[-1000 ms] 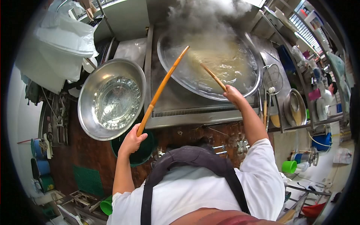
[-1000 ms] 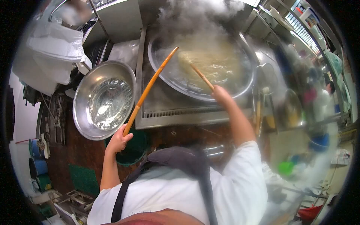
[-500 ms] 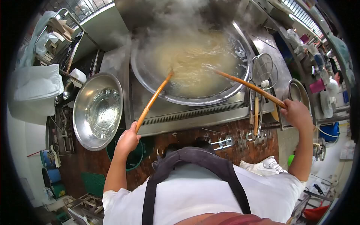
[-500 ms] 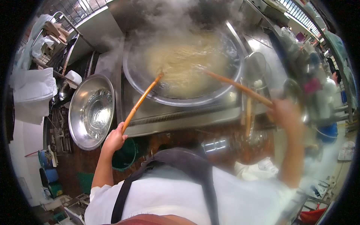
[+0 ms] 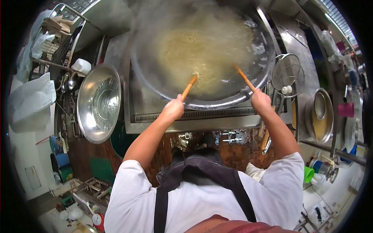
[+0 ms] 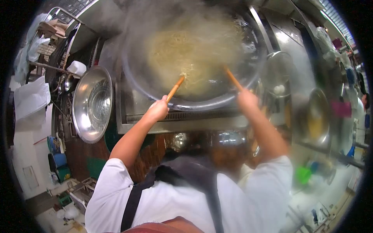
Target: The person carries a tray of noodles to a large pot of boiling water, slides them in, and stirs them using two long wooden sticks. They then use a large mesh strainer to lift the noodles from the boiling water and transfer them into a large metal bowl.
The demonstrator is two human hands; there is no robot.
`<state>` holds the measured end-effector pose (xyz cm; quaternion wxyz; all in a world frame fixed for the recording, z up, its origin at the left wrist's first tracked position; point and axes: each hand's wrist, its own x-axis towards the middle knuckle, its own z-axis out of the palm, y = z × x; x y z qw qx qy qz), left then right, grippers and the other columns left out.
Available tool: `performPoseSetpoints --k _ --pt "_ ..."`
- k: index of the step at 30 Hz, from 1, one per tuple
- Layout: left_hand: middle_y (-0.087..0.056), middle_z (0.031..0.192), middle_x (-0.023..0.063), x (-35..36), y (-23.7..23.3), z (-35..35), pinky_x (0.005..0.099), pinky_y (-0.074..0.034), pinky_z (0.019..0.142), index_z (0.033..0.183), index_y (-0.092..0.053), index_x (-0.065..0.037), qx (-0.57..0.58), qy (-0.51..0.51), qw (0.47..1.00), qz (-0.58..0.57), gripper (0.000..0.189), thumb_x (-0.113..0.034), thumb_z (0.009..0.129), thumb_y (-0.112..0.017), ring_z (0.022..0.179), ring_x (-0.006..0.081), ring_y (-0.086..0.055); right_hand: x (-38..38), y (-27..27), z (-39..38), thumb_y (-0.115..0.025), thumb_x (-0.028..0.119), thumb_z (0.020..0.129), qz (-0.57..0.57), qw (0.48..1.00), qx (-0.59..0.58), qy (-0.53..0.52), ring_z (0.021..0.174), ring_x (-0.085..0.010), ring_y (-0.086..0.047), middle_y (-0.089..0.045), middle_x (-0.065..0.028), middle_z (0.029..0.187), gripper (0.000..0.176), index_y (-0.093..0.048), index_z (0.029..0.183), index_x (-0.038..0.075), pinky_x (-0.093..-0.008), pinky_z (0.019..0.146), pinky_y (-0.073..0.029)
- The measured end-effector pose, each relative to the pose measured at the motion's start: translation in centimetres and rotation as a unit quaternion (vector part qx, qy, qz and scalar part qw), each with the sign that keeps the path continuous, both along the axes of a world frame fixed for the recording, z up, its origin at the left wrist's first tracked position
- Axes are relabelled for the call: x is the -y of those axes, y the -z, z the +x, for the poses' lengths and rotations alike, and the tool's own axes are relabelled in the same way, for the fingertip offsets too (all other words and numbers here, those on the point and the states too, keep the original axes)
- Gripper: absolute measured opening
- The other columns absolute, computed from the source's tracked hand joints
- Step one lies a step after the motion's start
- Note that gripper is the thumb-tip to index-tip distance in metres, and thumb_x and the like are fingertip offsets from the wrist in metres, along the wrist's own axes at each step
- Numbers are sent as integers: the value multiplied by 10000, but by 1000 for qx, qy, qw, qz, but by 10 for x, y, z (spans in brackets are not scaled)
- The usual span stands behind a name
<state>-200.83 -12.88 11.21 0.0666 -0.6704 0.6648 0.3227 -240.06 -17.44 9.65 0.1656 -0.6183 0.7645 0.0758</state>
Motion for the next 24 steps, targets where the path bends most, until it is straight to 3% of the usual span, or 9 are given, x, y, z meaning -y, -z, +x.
performPoseSetpoints --k 5,11,14,17,20,22,23,24 --pt "-671 1065 285 45 3 -24 518 -492 916 1272 -498 60 -9 -37 999 15 421 -222 1014 -321 1036 441 -646 77 35 32 -396 214 978 -20 999 18 -20 1030 -407 -682 -704 -257 1057 349 -619 1126 -9 -497 894 -538" --pt "-649 1166 283 99 30 -38 506 -480 938 1328 -502 16 -20 -59 998 24 474 -297 1030 -309 1065 424 -644 144 37 60 -439 207 965 -37 999 15 -26 1079 -366 -682 -702 -233 1119 352 -625 1176 -3 -466 935 -534" --pt "-665 1121 281 103 38 -34 503 -505 882 1344 -480 -6 -14 -56 998 39 433 -270 1029 -344 1034 420 -657 148 21 62 -433 194 966 -55 998 1 -42 1085 -364 -680 -699 -224 1142 349 -627 1177 -4 -462 941 -533" --pt "-684 1040 268 71 5 -28 503 -533 804 1307 -466 -3 9 25 998 51 371 -181 982 -441 963 416 -678 133 8 41 -391 198 981 -55 996 -31 -70 1094 -382 -669 -695 -223 1146 362 -627 1172 0 -472 940 -529" --pt "-693 941 255 25 20 -12 506 -547 729 1239 -463 2 2 99 995 -28 346 -107 916 -519 868 416 -694 86 -35 19 -400 186 977 -35 998 -25 -50 1090 -383 -667 -694 -225 1140 346 -628 1170 12 -485 929 -529" --pt "-691 867 249 -5 2 -10 494 -559 633 1209 -446 0 -30 88 995 -23 352 -60 873 -531 756 380 -706 61 -43 -9 -450 162 956 -23 998 -41 -46 1068 -388 -668 -694 -227 1117 285 -635 1127 27 -496 913 -527" --pt "-681 791 227 -17 -18 -13 468 -550 525 1208 -434 -1 -72 35 994 70 345 -51 877 -515 632 334 -693 45 -47 -23 -479 154 944 -31 998 -40 -47 1057 -397 -664 -693 -233 1101 258 -630 1106 21 -499 905 -524" --pt "-661 736 194 -28 -15 -10 435 -538 466 1215 -420 -13 -92 30 992 84 346 -53 883 -512 561 291 -667 28 -53 -36 -508 146 932 -40 997 -38 -49 1047 -406 -659 -692 -238 1085 233 -625 1084 14 -502 897 -521"
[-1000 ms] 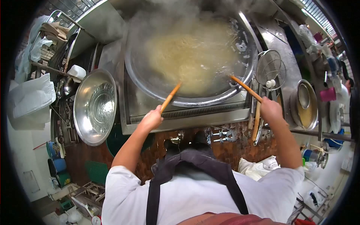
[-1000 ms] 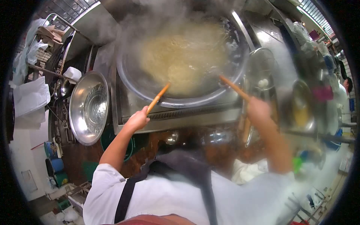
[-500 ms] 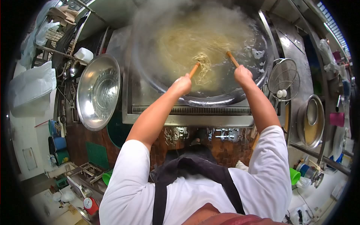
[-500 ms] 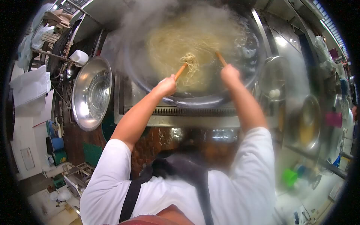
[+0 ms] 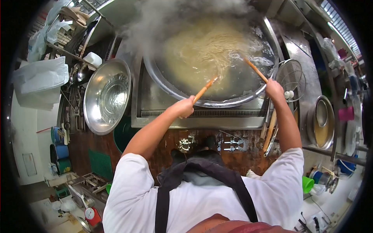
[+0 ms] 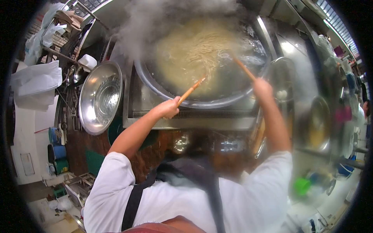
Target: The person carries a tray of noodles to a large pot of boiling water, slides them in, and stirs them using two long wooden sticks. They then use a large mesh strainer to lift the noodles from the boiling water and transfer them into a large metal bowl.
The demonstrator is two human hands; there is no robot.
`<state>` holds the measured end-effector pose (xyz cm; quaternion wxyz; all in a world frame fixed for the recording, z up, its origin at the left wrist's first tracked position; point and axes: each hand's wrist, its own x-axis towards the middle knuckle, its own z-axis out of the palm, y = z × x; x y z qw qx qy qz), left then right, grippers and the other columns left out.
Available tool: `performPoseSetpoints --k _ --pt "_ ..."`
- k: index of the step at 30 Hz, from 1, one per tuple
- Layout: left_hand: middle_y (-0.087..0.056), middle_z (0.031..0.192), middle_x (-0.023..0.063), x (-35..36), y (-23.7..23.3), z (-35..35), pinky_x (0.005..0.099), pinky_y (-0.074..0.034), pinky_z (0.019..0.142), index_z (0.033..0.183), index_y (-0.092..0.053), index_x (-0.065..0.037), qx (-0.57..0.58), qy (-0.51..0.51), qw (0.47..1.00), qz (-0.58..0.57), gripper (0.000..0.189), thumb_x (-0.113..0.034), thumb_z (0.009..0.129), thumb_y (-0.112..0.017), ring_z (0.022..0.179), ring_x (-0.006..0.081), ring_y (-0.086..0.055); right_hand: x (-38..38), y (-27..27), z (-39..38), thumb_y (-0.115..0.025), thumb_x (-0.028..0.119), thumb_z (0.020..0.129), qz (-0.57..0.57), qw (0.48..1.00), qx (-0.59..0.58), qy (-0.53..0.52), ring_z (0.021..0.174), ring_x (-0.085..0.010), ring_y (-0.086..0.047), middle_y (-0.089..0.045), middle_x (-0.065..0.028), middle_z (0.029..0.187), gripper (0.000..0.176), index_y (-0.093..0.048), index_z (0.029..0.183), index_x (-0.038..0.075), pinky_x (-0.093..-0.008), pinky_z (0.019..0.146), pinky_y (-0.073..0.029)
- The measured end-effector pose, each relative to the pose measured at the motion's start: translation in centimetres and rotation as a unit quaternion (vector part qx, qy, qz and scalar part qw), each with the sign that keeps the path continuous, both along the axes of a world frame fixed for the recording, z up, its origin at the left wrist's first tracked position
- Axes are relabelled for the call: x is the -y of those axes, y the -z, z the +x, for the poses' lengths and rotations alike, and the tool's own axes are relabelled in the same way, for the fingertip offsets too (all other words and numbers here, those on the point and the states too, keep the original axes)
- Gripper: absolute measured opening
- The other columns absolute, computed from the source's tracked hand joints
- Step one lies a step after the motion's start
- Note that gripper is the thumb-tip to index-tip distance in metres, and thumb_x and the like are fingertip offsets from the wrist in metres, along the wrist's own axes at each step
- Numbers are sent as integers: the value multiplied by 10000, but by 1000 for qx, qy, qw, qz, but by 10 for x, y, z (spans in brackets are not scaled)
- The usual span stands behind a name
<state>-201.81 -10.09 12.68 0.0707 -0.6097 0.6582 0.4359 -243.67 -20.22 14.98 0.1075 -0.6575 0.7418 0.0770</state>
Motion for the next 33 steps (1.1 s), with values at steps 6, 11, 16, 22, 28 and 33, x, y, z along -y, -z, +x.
performPoseSetpoints --k 6,11,16,22,28,33 --pt "-638 772 169 -36 -2 7 428 -500 508 1423 -356 -100 -57 27 998 17 568 -129 905 -586 589 271 -639 -93 -37 -32 -678 247 889 37 998 28 53 1029 -437 -633 -680 -248 1054 324 -580 1086 8 -513 863 -505" --pt "-651 881 172 -42 -23 19 405 -485 542 1425 -412 -121 -104 2 994 26 554 -269 947 -648 614 254 -643 -177 -80 -26 -698 231 878 14 995 40 89 1024 -453 -615 -666 -262 1030 334 -558 1084 7 -522 854 -486" --pt "-682 982 176 -55 -19 128 429 -515 681 1353 -486 -86 -17 29 999 -22 511 -310 932 -670 771 292 -665 -244 -107 2 -708 166 853 -10 995 26 99 1020 -452 -611 -659 -264 996 316 -540 1068 7 -517 837 -483" --pt "-657 815 98 -132 -24 317 372 -502 603 1000 -593 -24 100 -18 994 43 217 -182 876 -675 733 224 -646 -267 -47 15 -668 93 838 22 989 115 89 894 -439 -624 -654 -247 929 235 -547 1024 13 -473 772 -509" --pt "-516 725 20 -274 -5 410 314 -406 492 981 -559 -50 -87 -181 978 46 204 -154 891 -709 593 134 -504 -215 68 134 -708 98 860 31 988 151 8 961 -349 -612 -638 -204 1026 340 -539 1141 8 -450 842 -487" --pt "-448 675 -15 -320 21 410 286 -369 430 951 -482 -78 -223 -280 932 60 231 -152 911 -698 487 100 -440 -173 103 257 -727 206 887 15 974 224 -7 999 -323 -635 -668 -210 1060 393 -587 1187 -6 -425 890 -486"
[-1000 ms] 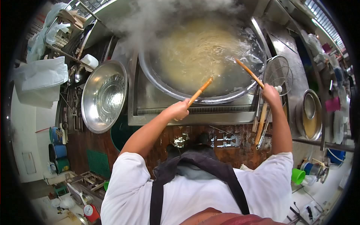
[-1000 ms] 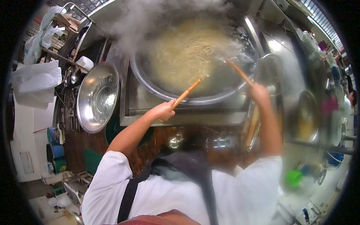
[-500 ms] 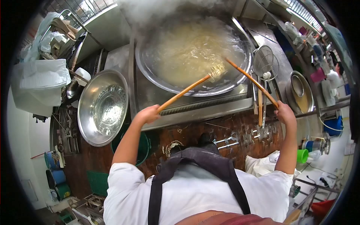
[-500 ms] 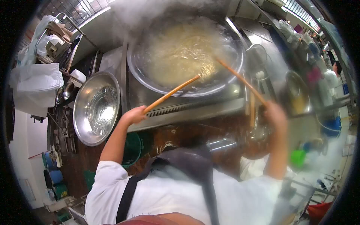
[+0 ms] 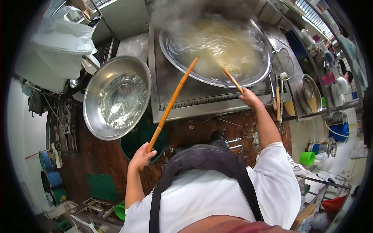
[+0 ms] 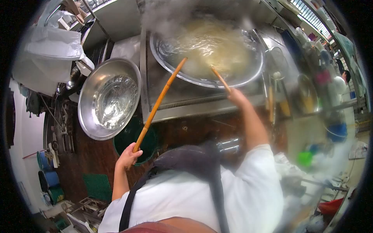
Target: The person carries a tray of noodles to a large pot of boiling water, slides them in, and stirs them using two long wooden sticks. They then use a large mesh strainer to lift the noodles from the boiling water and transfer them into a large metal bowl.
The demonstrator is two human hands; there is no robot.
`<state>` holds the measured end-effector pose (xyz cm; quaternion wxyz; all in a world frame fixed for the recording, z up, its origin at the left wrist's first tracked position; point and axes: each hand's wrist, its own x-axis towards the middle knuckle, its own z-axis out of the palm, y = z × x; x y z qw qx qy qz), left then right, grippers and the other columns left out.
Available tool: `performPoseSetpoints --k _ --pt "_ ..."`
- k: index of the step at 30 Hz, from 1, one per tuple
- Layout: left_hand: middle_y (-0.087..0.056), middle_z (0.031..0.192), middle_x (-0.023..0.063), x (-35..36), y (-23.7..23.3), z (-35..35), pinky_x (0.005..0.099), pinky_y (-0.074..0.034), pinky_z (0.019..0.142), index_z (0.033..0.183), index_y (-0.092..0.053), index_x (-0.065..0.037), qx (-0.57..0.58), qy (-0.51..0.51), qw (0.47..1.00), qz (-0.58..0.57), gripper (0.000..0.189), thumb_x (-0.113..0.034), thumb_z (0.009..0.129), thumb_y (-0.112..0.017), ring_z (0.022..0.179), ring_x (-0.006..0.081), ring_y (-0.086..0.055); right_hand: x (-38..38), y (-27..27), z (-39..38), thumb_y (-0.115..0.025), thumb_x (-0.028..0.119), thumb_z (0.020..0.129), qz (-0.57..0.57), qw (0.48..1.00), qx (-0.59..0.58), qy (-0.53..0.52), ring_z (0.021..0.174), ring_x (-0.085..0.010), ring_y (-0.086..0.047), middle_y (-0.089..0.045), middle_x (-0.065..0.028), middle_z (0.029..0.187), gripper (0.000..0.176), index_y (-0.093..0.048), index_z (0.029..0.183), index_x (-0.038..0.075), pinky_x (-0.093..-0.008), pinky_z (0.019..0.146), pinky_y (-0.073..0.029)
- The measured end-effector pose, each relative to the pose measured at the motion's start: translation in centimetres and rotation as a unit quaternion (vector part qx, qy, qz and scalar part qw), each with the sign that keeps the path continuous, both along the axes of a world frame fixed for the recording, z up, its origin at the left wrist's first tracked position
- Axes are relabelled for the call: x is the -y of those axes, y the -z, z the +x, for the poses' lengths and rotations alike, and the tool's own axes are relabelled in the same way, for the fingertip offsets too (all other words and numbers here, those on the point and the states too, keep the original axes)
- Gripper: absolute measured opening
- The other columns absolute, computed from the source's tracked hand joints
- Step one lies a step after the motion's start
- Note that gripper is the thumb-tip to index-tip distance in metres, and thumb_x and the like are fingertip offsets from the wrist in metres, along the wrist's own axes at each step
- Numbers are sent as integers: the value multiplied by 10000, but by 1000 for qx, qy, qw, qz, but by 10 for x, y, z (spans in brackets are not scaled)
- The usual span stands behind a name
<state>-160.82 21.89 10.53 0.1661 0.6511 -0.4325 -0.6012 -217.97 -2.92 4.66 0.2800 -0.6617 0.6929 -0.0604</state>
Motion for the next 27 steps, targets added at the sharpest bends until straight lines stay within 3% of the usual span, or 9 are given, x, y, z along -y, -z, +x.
performPoseSetpoints --k 4,7,9,12,14,16,18,22,27 --pt "-467 676 9 12 5 -14 292 -387 424 1014 -454 -67 5 5 999 -31 257 -155 925 -678 469 115 -458 18 -6 54 -699 369 927 21 1000 6 5 985 -314 -642 -677 -204 1039 474 -592 1201 -2 -414 863 -486" --pt "-455 676 -3 28 1 -34 278 -358 392 1050 -451 -70 5 -8 999 -51 247 -139 936 -659 444 106 -442 22 -32 67 -672 424 940 2 1000 15 -5 966 -318 -640 -676 -206 1014 504 -591 1191 -6 -422 851 -484" --pt "-475 690 -1 40 -4 -48 279 -366 372 1110 -458 -62 -36 -28 998 -46 263 -149 951 -648 417 103 -431 22 -47 54 -641 388 956 -20 999 -4 -32 937 -378 -640 -669 -230 1002 425 -594 1138 7 -449 819 -489" --pt "-488 707 1 51 0 -63 280 -374 365 1126 -461 -69 -74 -52 996 -8 265 -156 957 -646 412 103 -432 24 -80 25 -623 272 945 1 996 -60 -61 916 -446 -626 -657 -254 988 288 -562 1066 18 -484 787 -491" --pt "-491 716 5 59 22 -71 279 -386 372 1123 -458 -81 -60 -36 997 -18 264 -160 958 -647 427 104 -448 41 -85 -27 -633 69 868 -5 988 -92 -121 889 -440 -616 -625 -241 930 254 -481 1068 25 -495 766 -486" --pt "-487 717 7 67 12 -96 284 -391 407 1098 -468 -84 -55 -38 998 -15 263 -192 955 -661 462 107 -459 54 -137 -63 -594 7 840 10 977 -179 -112 917 -425 -615 -624 -226 934 240 -476 1049 23 -493 785 -488" --pt "-507 746 35 84 -24 -125 304 -426 471 1053 -460 -77 -27 -27 999 39 285 -229 947 -675 521 135 -492 74 -183 -115 -640 50 834 36 978 -179 -105 905 -395 -621 -633 -208 944 226 -510 1017 24 -479 779 -491" --pt "-578 811 102 97 -35 -153 361 -479 596 1140 -486 -45 134 30 988 -65 354 -255 936 -686 637 206 -571 81 -276 -198 -683 59 817 18 981 -132 -138 707 -249 -558 -580 -140 774 231 -588 1025 21 -394 684 -477" --pt "-618 869 158 126 -65 -198 398 -494 715 1255 -502 -30 158 52 983 -79 451 -281 929 -689 782 253 -627 122 -320 -251 -655 58 819 -4 987 -134 -94 668 -309 -537 -555 -171 756 193 -567 982 3 -391 666 -465"
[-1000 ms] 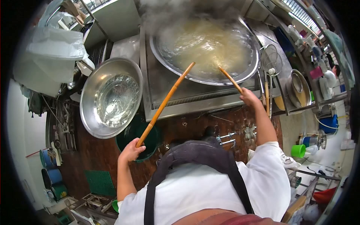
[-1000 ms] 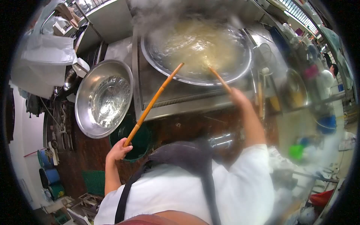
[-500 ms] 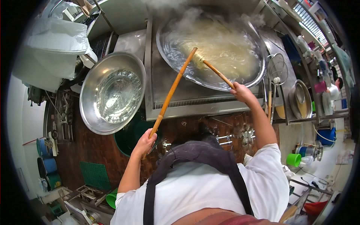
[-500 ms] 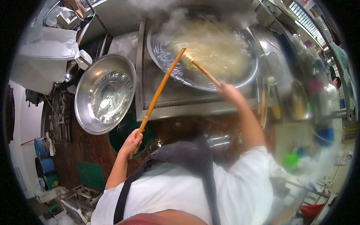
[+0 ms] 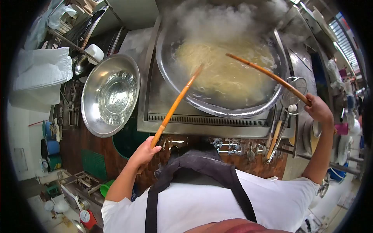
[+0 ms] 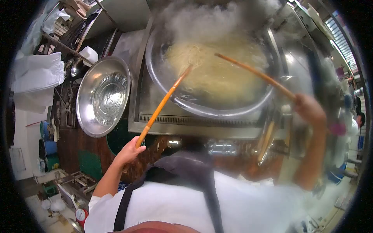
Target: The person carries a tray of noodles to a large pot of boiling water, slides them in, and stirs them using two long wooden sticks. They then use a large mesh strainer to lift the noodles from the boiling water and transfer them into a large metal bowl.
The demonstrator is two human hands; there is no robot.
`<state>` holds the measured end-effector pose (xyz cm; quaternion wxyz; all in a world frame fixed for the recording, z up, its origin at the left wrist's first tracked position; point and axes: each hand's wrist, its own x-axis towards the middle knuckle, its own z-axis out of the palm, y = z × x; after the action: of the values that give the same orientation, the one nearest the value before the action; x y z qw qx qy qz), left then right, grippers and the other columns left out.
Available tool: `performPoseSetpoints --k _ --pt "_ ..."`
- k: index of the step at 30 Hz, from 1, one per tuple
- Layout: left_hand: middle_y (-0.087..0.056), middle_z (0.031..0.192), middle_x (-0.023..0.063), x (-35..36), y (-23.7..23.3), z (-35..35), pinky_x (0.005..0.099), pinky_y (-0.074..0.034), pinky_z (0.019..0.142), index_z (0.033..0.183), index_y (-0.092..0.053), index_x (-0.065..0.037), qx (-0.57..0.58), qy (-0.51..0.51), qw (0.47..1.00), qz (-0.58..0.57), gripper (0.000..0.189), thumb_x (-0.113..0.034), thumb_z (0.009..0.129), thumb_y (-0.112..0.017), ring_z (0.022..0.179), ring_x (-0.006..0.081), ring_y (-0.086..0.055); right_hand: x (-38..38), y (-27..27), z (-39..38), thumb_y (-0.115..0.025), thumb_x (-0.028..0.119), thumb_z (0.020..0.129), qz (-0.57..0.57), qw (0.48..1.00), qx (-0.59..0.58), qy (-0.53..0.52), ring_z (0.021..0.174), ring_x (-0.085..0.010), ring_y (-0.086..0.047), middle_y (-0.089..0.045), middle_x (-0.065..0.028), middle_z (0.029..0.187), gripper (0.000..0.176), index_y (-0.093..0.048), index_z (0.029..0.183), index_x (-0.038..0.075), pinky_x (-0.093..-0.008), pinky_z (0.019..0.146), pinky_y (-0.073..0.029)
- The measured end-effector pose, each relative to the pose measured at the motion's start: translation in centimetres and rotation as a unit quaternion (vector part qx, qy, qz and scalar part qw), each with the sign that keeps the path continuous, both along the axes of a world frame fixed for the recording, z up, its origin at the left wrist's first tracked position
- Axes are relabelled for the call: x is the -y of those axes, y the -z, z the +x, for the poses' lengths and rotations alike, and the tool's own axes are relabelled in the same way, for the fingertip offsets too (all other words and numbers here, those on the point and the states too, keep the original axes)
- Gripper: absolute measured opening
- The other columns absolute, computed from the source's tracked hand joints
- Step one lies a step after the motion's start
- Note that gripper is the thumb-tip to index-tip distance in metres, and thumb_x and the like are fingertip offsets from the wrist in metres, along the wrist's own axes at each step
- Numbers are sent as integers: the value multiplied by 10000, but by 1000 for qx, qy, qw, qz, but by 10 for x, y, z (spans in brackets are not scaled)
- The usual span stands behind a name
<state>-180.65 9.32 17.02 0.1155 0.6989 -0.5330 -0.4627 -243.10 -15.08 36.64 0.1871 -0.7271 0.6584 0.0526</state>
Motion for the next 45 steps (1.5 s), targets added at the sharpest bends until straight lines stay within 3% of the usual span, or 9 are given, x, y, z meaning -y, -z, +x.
performPoseSetpoints --k 5,7,10,11,17,25,34,40,45 --pt "-640 864 156 89 22 -63 413 -508 732 1227 -513 7 -28 -83 987 138 440 -275 933 -681 788 252 -633 95 54 12 -675 132 839 -28 989 -113 -96 864 -408 -636 -637 -230 869 198 -585 980 26 -479 761 -492" --pt "-575 727 90 130 94 -80 374 -460 472 1176 -482 7 -45 -102 993 34 402 -250 938 -680 530 186 -554 133 100 20 -675 155 846 -22 987 -115 -110 879 -406 -644 -653 -217 883 200 -598 986 35 -495 775 -495" --pt "-529 694 54 189 112 -123 330 -397 360 1156 -469 -8 -166 -216 962 33 362 -212 940 -677 422 145 -474 211 235 19 -636 178 872 58 994 -53 -74 823 -399 -651 -664 -210 869 168 -620 984 54 -487 718 -506" --pt "-530 697 53 202 124 -131 327 -394 351 1159 -467 -11 -196 -236 952 19 359 -206 941 -676 413 143 -469 216 261 39 -628 185 876 -4 967 -113 -227 820 -400 -650 -666 -217 873 179 -617 987 45 -481 716 -503" --pt "-531 732 47 210 142 -132 344 -437 438 1120 -499 -21 -174 -256 949 -57 328 -188 919 -696 499 163 -508 188 353 135 -623 165 849 26 981 152 -114 802 -400 -614 -630 -233 843 195 -535 943 18 -468 730 -479" --pt "-597 812 111 189 112 -111 380 -488 707 1073 -557 2 -76 -240 953 -167 319 -192 881 -722 737 228 -588 164 320 197 -615 161 849 40 969 214 -117 769 -397 -583 -603 -238 818 211 -509 952 11 -463 714 -470" --pt "-569 784 57 168 85 -101 347 -477 575 1151 -544 2 -12 -245 948 -204 369 -208 900 -714 631 176 -565 138 300 245 -590 154 845 57 955 254 -139 772 -322 -568 -586 -212 817 206 -539 994 21 -434 723 -477" --pt "-534 707 22 155 98 -101 308 -368 339 1122 -516 -18 -125 -316 922 -188 317 -219 942 -682 396 107 -464 147 306 282 -629 350 958 5 947 255 -196 650 -271 -550 -570 -144 716 329 -534 1009 39 -408 613 -460" --pt "-513 673 -8 184 108 -73 255 -440 429 905 -493 -118 -523 -324 789 4 264 -296 952 -681 491 89 -504 164 313 322 -646 294 967 237 918 314 -45 489 -100 -468 -493 20 678 231 -508 957 109 -270 400 -385"
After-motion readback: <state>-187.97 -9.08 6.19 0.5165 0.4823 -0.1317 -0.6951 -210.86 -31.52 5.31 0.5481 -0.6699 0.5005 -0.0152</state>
